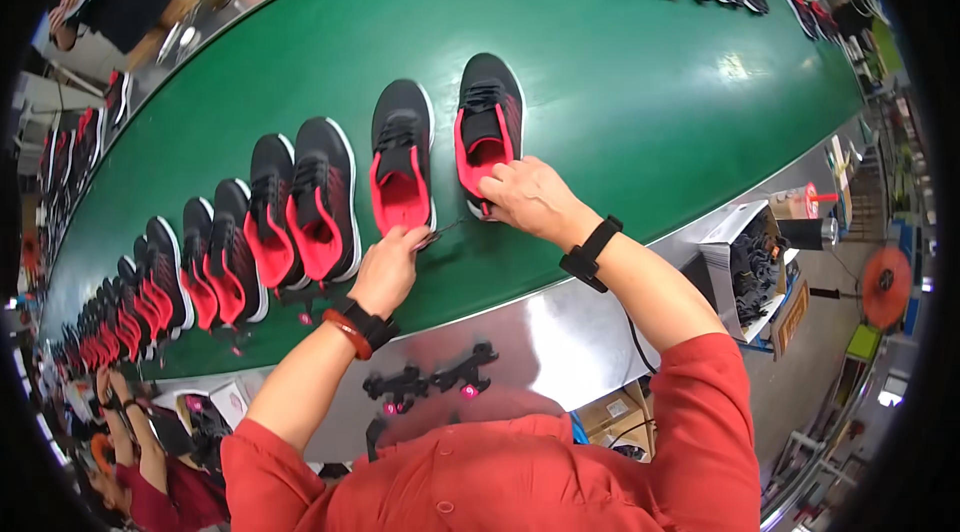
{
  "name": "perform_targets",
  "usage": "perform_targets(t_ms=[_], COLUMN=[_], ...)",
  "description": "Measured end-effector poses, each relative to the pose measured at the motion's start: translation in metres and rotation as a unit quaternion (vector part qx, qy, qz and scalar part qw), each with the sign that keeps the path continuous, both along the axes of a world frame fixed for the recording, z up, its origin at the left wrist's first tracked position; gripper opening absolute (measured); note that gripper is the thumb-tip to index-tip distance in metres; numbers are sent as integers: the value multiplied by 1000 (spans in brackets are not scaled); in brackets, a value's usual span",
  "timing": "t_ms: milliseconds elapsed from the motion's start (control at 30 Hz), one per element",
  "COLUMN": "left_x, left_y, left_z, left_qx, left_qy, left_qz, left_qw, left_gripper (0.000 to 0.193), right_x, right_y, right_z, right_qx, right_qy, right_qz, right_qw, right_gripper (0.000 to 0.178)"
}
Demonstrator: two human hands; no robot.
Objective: Insert shoe components or tags into shoes along an active assembly line conveyor belt.
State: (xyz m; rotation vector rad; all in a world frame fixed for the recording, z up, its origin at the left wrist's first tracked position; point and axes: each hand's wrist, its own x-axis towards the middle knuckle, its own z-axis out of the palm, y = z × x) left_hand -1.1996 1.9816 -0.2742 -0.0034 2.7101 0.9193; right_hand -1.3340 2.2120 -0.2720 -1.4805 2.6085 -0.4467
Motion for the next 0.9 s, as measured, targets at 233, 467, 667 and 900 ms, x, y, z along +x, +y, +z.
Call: perform_targets(t_ms=[233, 467, 667, 900], left_x=[7, 10, 6, 14], left_y=[-2, -9, -13, -17], left_z=[-8, -11, 4, -10], left_qx=[5, -4, 36, -4], left_qy=[-7, -7, 11, 1], left_qz=[23, 23, 2, 21], left_qw=[1000, 1000, 999, 1000], left_gripper=[31, 31, 34, 31], right_x=[19, 21, 29, 17], right_y=[-25, -43, -55, -45], right_z=[13, 16, -3, 16], right_qx=[54, 77, 159, 122], right_qy=[68, 91, 136, 87], right_qz=[35, 73, 107, 87], right_qw=[996, 990, 972, 985], right_gripper=[27, 18, 12, 29])
